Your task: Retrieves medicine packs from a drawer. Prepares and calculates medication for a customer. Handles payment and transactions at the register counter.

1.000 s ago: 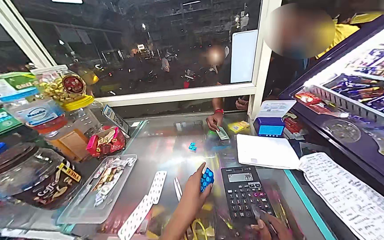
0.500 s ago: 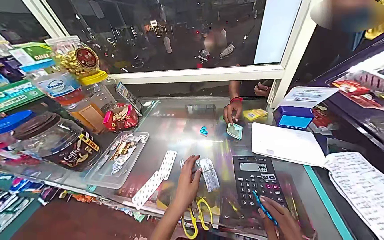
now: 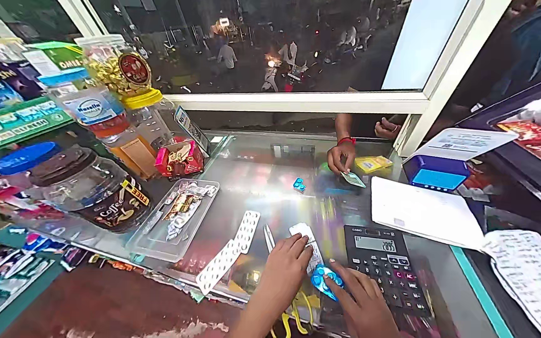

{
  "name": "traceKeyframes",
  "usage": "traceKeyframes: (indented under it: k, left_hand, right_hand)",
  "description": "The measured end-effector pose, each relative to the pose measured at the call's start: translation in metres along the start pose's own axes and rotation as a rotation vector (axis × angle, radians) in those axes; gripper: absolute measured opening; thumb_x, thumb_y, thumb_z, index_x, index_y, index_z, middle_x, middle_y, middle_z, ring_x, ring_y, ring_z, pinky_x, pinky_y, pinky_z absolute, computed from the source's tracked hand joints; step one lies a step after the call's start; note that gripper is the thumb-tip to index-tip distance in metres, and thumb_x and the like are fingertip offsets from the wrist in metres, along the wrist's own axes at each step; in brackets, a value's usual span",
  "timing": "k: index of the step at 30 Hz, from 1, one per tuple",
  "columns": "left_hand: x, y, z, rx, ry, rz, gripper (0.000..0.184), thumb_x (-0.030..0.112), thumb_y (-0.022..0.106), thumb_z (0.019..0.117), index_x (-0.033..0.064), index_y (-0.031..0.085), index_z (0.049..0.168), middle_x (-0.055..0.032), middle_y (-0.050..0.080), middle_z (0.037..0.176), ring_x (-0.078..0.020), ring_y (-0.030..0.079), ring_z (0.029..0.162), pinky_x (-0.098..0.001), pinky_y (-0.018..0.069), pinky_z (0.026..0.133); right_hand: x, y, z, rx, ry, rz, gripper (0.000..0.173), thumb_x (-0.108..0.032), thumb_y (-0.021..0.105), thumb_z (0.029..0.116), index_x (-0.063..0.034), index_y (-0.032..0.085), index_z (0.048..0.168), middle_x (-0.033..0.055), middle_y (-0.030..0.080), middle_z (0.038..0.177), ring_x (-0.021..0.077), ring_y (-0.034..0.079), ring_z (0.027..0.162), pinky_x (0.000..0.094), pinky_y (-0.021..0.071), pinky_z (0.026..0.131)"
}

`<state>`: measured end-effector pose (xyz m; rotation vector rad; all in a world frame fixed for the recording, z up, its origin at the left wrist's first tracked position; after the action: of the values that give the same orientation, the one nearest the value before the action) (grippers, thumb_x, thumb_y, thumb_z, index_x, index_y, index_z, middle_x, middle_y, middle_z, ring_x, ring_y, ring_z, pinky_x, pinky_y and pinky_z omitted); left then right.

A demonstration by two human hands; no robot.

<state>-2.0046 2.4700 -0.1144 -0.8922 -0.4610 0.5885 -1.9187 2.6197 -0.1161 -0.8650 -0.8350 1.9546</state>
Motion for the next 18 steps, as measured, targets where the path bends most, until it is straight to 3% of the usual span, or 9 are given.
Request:
traceKeyframes:
  k: [7, 12, 15, 18]
  left_hand:
    - [-0.001, -0.002, 0.006, -0.051, 0.039, -0.027, 0.015, 0.003, 0.060, 0.0938, 0.0029, 0.075, 0.098, -0.0127, 0.075, 0.112, -0.0291, 0.073, 0.106, -0.0419, 0.0601, 0.088]
    - [-0.011, -0.004, 0.009, 0.003, -0.049, -0.074, 0.013, 0.007, 0.063, 0.0944, 0.0049, 0.076, 0.097, -0.0094, 0.077, 0.105, -0.0243, 0.076, 0.082, -0.0385, 0.0616, 0.067]
    - [-0.016, -0.003, 0.011, 0.002, -0.132, -0.091, 0.017, 0.011, 0.063, 0.0965, 0.0041, 0.077, 0.102, -0.0114, 0.076, 0.109, -0.0269, 0.077, 0.083, -0.0413, 0.0622, 0.068]
    - [-0.014, -0.002, 0.015, -0.004, -0.089, -0.065, 0.013, 0.007, 0.066, 0.0924, 0.0038, 0.078, 0.094, -0.0119, 0.076, 0.106, -0.0275, 0.076, 0.088, -0.0422, 0.0605, 0.074]
  right_hand:
    - [-0.003, 0.009, 0.004, 0.044, -0.014, -0.116, 0.039, 0.001, 0.061, 0.0831, -0.0138, 0.078, 0.115, 0.0101, 0.072, 0.125, 0.0310, 0.071, 0.105, 0.0415, 0.0572, 0.080]
    - [-0.005, 0.011, 0.012, 0.015, -0.003, -0.108, 0.042, 0.004, 0.064, 0.0797, -0.0112, 0.077, 0.117, 0.0125, 0.071, 0.124, 0.0320, 0.071, 0.103, 0.0421, 0.0587, 0.079]
    - [-0.007, 0.013, 0.019, 0.014, -0.007, -0.099, 0.043, 0.006, 0.065, 0.0785, -0.0101, 0.077, 0.117, 0.0136, 0.072, 0.121, 0.0332, 0.071, 0.104, 0.0426, 0.0594, 0.084]
    - [-0.008, 0.019, 0.029, 0.016, -0.001, -0.104, 0.046, 0.009, 0.068, 0.0748, -0.0091, 0.077, 0.116, 0.0155, 0.072, 0.114, 0.0345, 0.071, 0.101, 0.0422, 0.0598, 0.084]
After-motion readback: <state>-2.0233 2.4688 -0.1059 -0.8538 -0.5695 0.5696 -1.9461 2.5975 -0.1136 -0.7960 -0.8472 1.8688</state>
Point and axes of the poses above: each hand's wrist, its own z-axis towards the middle knuckle, its own y-axis out of the palm, x = y × z, the point moved 5 cm from there along z, towards the middle knuckle
